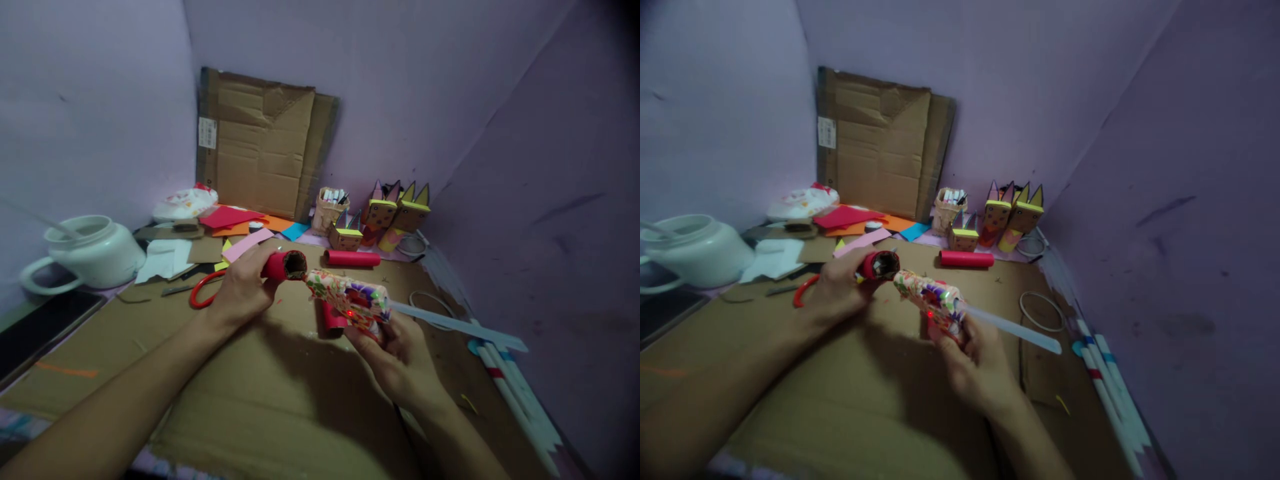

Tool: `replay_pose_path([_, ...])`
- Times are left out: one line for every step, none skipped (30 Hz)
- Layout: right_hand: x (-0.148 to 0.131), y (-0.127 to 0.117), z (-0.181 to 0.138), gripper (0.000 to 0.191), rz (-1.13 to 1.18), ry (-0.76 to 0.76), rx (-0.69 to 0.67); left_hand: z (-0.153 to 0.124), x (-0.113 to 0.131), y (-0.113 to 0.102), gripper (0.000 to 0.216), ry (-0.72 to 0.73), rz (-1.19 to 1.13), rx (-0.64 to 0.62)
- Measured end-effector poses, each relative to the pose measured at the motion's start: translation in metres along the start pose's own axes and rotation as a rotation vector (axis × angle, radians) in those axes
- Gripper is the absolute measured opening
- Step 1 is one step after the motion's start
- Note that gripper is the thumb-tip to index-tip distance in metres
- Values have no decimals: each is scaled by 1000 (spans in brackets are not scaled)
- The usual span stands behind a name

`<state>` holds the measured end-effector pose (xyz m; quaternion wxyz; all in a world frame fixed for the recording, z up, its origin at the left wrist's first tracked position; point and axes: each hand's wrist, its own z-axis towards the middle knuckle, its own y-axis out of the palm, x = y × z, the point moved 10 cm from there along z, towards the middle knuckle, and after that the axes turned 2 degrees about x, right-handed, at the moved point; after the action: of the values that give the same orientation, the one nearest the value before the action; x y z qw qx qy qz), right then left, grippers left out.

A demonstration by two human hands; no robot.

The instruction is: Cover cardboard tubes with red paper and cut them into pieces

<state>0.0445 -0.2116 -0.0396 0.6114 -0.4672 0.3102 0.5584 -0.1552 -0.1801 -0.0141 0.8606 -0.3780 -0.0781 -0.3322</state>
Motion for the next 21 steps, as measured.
replay_pose_path([-1,0,0,9,-18,-8,0,0,0,0,17,-2,0,-1])
replay_pose_path([-2,-1,1,10,-31,-15,-2,0,0,-1,17,-5,1,-3])
replay_pose_path([-3,0,1,10,-40,-20,-10,0,0,-1,17,-8,3,-5])
replay_pose_path([-4,0,1,9,-44,-24,-19,0,0,-1,17,-10,5,-10])
replay_pose_path([-4,1,1,9,-41,-26,-25,0,0,-1,16,-11,7,-17])
replay_pose_path([-4,1,1,9,-32,-26,-30,0,0,0,16,-13,9,-22])
replay_pose_path([-4,2,1,10,-21,-24,-33,0,0,0,15,-14,12,-28])
replay_pose_path([-3,2,1,10,-9,-20,-33,-1,1,1,15,-15,15,-34])
replay_pose_path([-3,2,1,11,5,-16,-26,-1,1,1,14,-16,18,-40])
replay_pose_path([-2,1,1,12,16,-11,-17,-1,1,1,13,-17,22,-43])
replay_pose_path([-2,1,1,12,24,-8,-8,-1,1,2,13,-20,27,-45])
replay_pose_path([-2,0,1,12,30,-8,3,-1,1,2,13,-24,32,-47])
replay_pose_path([-2,-1,1,13,35,-10,12,-2,1,2,12,-26,36,-47])
replay_pose_path([-2,-1,1,13,36,-10,15,-2,1,2,12,-28,40,-48])
replay_pose_path([-2,-1,1,14,37,-7,14,-2,1,2,12,-30,43,-49])
replay_pose_path([-1,-1,0,14,40,-4,12,-2,1,3,12,-31,45,-53])
replay_pose_path([-1,-1,0,14,42,2,7,-2,1,3,11,-32,46,-56])
replay_pose_path([0,-1,0,14,43,9,1,-2,1,3,10,-32,46,-59])
replay_pose_path([1,-1,0,14,47,12,-4,-2,1,4,9,-32,46,-62])
replay_pose_path([1,-1,0,14,50,14,-10,-1,1,4,9,-31,44,-65])
replay_pose_path([2,0,-1,14,52,14,-14,-1,1,4,9,-31,41,-67])
